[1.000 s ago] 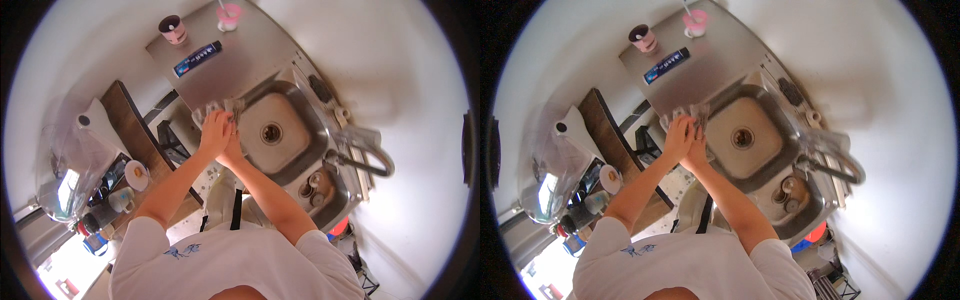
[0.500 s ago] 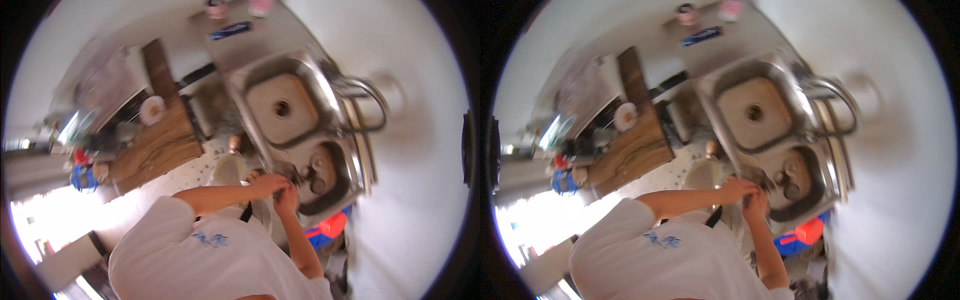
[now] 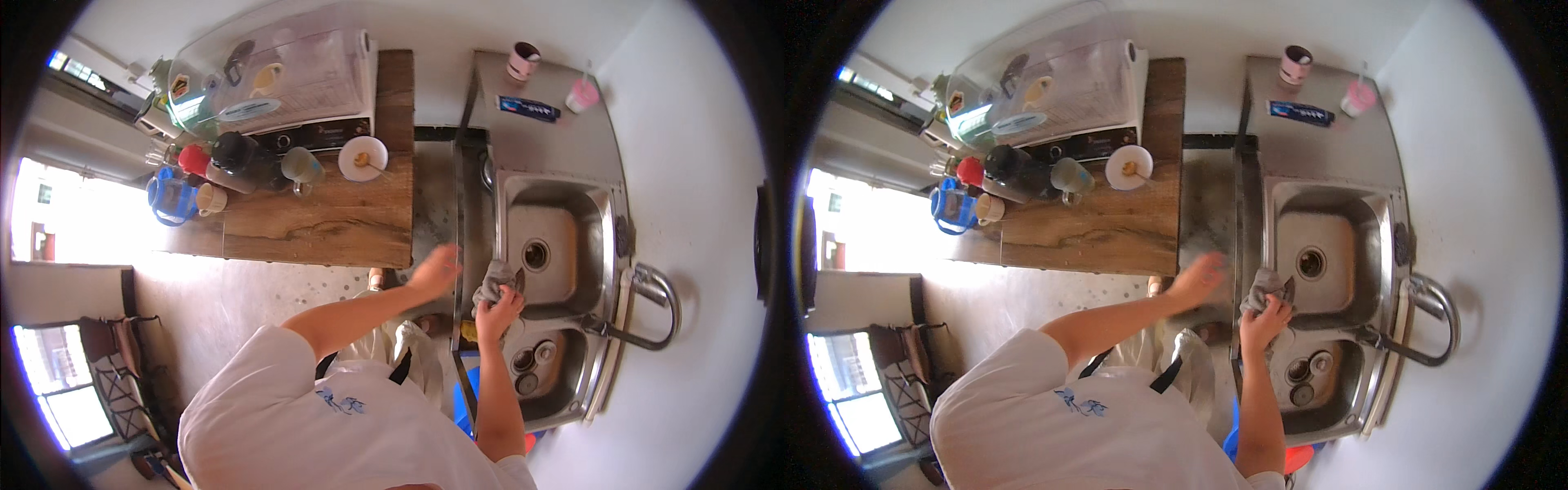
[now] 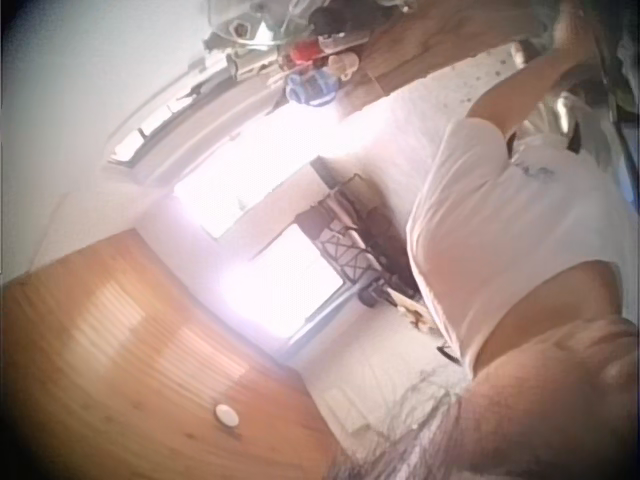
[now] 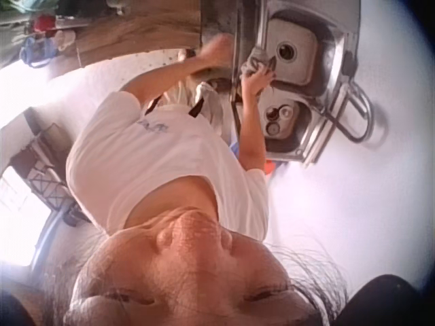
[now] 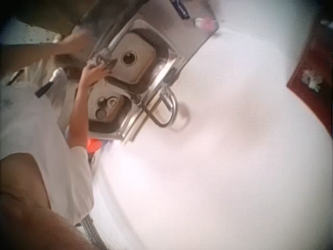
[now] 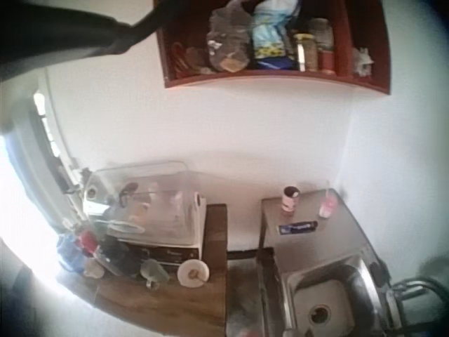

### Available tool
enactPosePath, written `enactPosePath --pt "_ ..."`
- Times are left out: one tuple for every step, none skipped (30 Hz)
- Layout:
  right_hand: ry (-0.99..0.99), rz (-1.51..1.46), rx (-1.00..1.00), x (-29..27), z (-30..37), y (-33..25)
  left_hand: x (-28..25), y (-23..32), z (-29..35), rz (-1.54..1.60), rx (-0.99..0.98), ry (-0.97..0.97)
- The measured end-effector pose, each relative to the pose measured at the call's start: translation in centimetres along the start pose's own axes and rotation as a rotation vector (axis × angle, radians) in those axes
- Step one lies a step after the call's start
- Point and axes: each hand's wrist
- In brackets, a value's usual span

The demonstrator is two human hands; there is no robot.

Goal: The person carries a kettle from the kitchen to a table in an adjacent room and places it down. They then return to the kitchen sink, wash a cloth, and use it to wipe the sink area and a wooden countertop. The person also wipes and rearranges various cups, mugs, and a plastic container on the counter.

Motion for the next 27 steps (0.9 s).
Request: enactPosePath --pt "0.022 -0.023 0.014 0.7 -1.5 -0.9 -3.2 -2.2 -1.6 0.331 -0.135 0.174" --pt "0.053 -0.037 0.039 1.6 -2.9 -1.6 -6.5 -2.6 -3.5 0.483 -0.214 0.313" --pt "0.081 -0.122 0.023 2.0 -4.1 -3.1 -10.1 -3.1 -5.0 0.636 -0.275 0.484" --pt "0.057 -0.198 -0.002 2.1 -5.2 -4.7 -12.6 -2.2 -6.2 0.606 -0.291 0.627" --pt "0.025 -0.284 -0.035 2.5 -5.9 -7.2 -15.3 -1.9 -6.9 0.634 -0.313 0.684" --pt "-0.007 -0.365 -0.062 3.1 -6.2 -9.4 -17.4 -1.5 -7.6 0.663 -0.338 0.736" --pt "-0.070 -0.360 -0.124 4.2 -6.1 -11.1 -19.1 -1.0 -8.2 0.691 -0.352 0.722" --pt "-0.092 -0.393 -0.178 5.4 -5.6 -13.6 -20.3 -1.4 -8.5 0.698 -0.395 0.699" --pt "-0.079 -0.394 -0.270 6.8 -4.6 -16.0 -21.3 -1.9 -8.9 0.704 -0.436 0.674" --pt "-0.160 -0.340 -0.332 8.1 -3.6 -17.6 -22.0 -2.4 -9.4 0.713 -0.477 0.644" --pt "-0.251 -0.261 -0.378 9.3 -2.6 -18.9 -22.5 -2.8 -9.6 0.745 -0.502 0.583" --pt "-0.402 -0.235 -0.360 10.9 -1.6 -19.8 -22.7 -2.9 -9.9 0.786 -0.484 0.538" --pt "-0.442 -0.077 -0.448 12.1 -0.8 -20.3 -22.7 -3.1 -10.2 0.826 -0.465 0.495" --pt "-0.482 0.077 -0.541 12.7 -0.3 -21.3 -22.9 -3.2 -10.3 0.864 -0.443 0.460" --pt "-0.505 0.084 -0.512 13.6 -0.3 -21.8 -23.1 -2.7 -10.1 0.891 -0.429 0.496" --pt "-0.514 0.088 -0.500 14.3 -1.0 -22.1 -23.3 -3.9 -10.0 0.838 -0.400 0.484" --pt "-0.488 0.127 -0.504 14.9 -2.0 -22.8 -23.6 -5.7 -9.3 0.785 -0.375 0.483" --pt "-0.457 0.168 -0.507 15.6 -3.5 -23.2 -23.6 -6.8 -8.7 0.733 -0.349 0.477" --pt "-0.412 0.210 -0.482 16.4 -5.6 -22.7 -23.4 -2.6 -8.7 0.885 -0.412 0.507" --pt "-0.371 0.235 -0.479 17.2 -7.7 -23.0 -23.8 -1.0 -7.8 0.882 -0.410 0.468" --pt "-0.345 0.219 -0.473 18.2 -9.7 -23.1 -24.1 -0.2 -6.6 0.876 -0.410 0.434" --pt "-0.316 0.207 -0.462 19.4 -11.5 -23.2 -24.2 0.7 -5.5 0.871 -0.410 0.394" --pt "-0.246 0.232 -0.487 20.8 -13.1 -23.1 -24.2 1.7 -4.2 0.889 -0.432 0.358" --pt "-0.173 0.257 -0.507 22.1 -14.5 -23.0 -24.1 2.9 -2.7 0.875 -0.448 0.356" --pt "-0.100 0.279 -0.534 23.2 -15.3 -23.2 -24.0 3.8 -1.2 0.861 -0.459 0.362" --pt "-0.204 0.221 -0.460 23.0 -14.6 -25.7 -24.3 4.1 0.8 0.847 -0.473 0.396" --pt "-0.204 0.246 -0.448 23.0 -13.7 -27.9 -24.6 4.3 2.7 0.867 -0.472 0.435"
Point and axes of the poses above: each hand's wrist, its own z-axis away from the middle knuckle, its own x-axis out of the palm, y = z × x, and after that the axes turned 4 degrees about x, right-handed
